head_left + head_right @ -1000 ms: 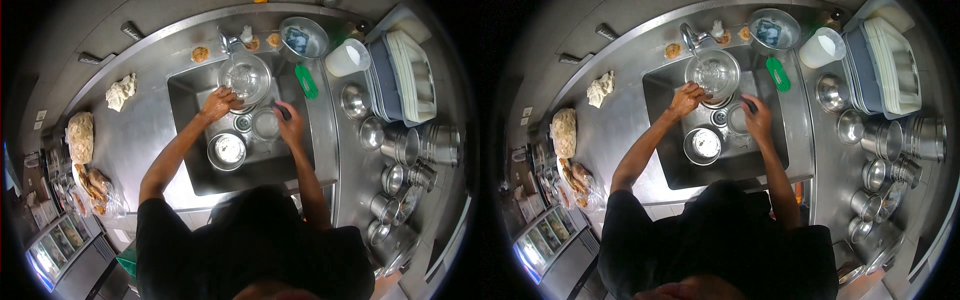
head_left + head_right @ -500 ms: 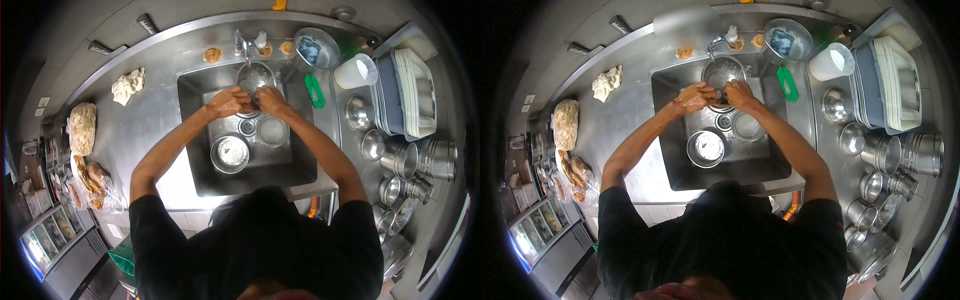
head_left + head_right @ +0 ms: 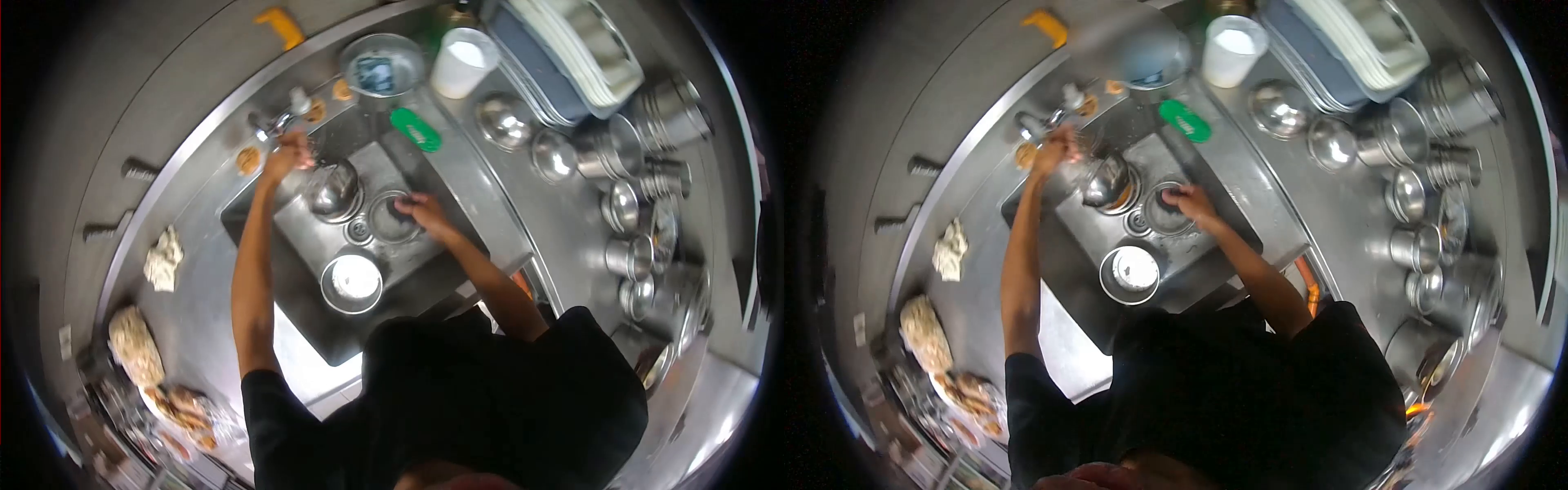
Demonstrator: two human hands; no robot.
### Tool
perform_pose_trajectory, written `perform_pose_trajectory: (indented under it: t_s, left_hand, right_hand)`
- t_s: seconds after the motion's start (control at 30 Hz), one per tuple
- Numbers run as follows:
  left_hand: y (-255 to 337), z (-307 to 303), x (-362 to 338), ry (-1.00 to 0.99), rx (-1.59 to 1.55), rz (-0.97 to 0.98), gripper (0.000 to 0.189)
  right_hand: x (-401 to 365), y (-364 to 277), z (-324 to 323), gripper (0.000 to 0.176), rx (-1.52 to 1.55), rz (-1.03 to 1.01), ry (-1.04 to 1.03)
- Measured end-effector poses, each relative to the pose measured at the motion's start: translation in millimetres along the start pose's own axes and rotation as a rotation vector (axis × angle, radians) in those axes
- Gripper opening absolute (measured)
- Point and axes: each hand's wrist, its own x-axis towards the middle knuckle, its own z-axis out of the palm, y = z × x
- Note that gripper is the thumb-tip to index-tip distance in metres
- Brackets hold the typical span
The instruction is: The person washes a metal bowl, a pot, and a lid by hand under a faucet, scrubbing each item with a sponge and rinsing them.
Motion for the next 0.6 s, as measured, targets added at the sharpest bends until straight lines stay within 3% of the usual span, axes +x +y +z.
perform_pose_trajectory:
  t_s: [0.07, 0.13, 0.17, 0.2, 0.23, 0.27, 0.3, 0.33, 0.37, 0.4, 0.47, 0.53, 0.57, 0.6]
  left_hand:
    - [27.1, 8.6, 18.2, 0.240, 0.157, -0.274, 0.048]
    - [26.4, 56.7, 14.8, -0.047, 0.603, -0.118, 0.052]
    - [27.9, 86.4, 9.2, -0.048, 0.870, -0.235, 0.051]
    - [-39.1, 82.0, 7.1, -0.236, 0.657, -0.177, 0.047]
    - [-85.6, 97.0, 1.9, -0.396, 0.647, 0.093, 0.063]
    - [-41.1, 147.1, -11.9, -0.270, 0.990, -0.479, 0.087]
    - [-89.7, 159.2, -15.3, -0.257, 1.162, -0.496, 0.108]
    - [-110.6, 179.3, -29.1, -0.130, 1.231, -0.459, 0.111]
    - [-119.7, 191.6, -35.5, -0.015, 1.259, -0.452, 0.111]
    - [-106.2, 208.1, -39.5, 0.108, 1.241, -0.460, 0.089]
    - [-182.1, 208.5, -20.2, 0.163, 1.511, -0.636, 0.065]
    - [-167.1, 198.9, -25.0, -0.037, 1.605, -0.802, 0.046]
    - [-167.1, 194.6, -37.7, 0.185, 1.602, -0.641, 0.027]
    - [-169.5, 186.2, -42.5, 0.057, 1.595, -0.708, 0.037]
  right_hand:
    - [-12.8, 38.8, -11.9, 0.032, 0.175, 0.075, -0.058]
    - [-34.1, 66.6, -22.2, 0.033, 0.312, 0.199, -0.189]
    - [-36.6, 70.0, -23.8, 0.034, 0.318, 0.203, -0.153]
    - [-36.6, 72.6, -27.4, 0.035, 0.321, 0.203, -0.117]
    - [-27.1, 95.4, -28.7, 0.036, 0.370, 0.148, -0.142]
    - [-23.9, 99.8, -30.7, 0.036, 0.363, 0.157, -0.185]
    - [-23.7, 102.8, -32.3, 0.035, 0.353, 0.142, -0.197]
    - [-26.6, 104.2, -28.5, 0.034, 0.350, 0.127, -0.199]
    - [-28.2, 99.5, -24.6, 0.034, 0.351, 0.118, -0.216]
    - [-34.5, 94.4, -28.4, 0.031, 0.179, 0.125, -0.187]
    - [-51.4, 97.9, -44.9, 0.028, -0.039, 0.150, -0.150]
    - [-58.3, 102.4, -50.0, 0.027, -0.145, -0.105, -0.045]
    - [-62.1, 101.7, -56.4, 0.029, -0.168, 0.063, -0.045]
    - [-62.9, 100.7, -59.4, 0.029, -0.175, 0.052, -0.051]
